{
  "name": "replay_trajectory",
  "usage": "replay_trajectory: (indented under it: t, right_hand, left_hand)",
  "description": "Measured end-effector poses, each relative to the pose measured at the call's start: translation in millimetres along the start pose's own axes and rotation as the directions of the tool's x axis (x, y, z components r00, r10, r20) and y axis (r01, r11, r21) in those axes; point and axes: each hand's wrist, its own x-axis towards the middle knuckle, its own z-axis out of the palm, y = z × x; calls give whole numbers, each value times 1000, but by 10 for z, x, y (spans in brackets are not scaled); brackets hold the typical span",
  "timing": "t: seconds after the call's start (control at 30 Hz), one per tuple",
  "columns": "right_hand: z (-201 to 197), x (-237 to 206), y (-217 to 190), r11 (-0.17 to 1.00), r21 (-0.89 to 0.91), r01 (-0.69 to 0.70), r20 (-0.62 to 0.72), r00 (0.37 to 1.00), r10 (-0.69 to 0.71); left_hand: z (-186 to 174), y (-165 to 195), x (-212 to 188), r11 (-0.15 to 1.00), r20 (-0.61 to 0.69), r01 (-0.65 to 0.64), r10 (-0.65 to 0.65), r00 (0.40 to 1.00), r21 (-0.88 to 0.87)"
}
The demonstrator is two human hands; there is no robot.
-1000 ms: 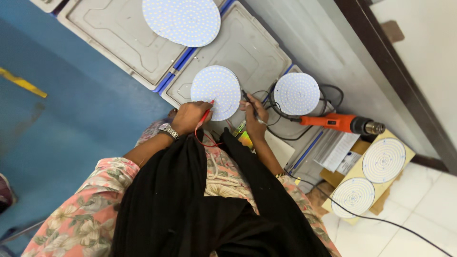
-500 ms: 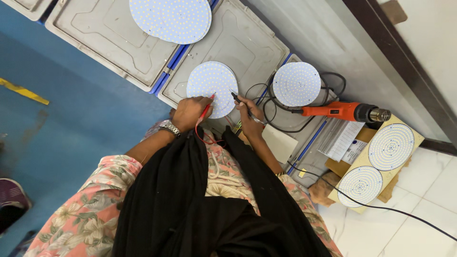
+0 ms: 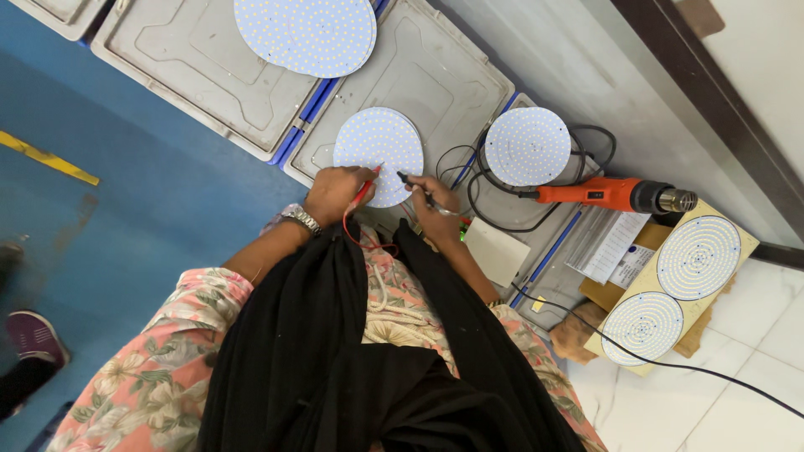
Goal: The person repeatedly tests circular LED modules by connecting red and black probes to contact points on each unit. After each test, the person moves the tested module aside and picks up the next one from a stack. The process continues across multiple units on a workbench.
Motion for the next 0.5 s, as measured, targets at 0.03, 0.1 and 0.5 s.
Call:
replay_trajectory:
  t: [0.03,0.1,0.5]
  right_hand:
    - [8,-8,-21,997,-33,73,10,997,-73]
    - [30,-13,-65,977,-115,178,15,984,-178]
    - [47,43,-227,969,-199,144,76,988,-131]
  left_hand:
    - [-26,-3,14,1000,-12,-12,12,1000,-4]
    - [-72,-3,33,999,-37,-35,35,999,-10]
    - [-122,36,120,999,54,26,-28,998,33]
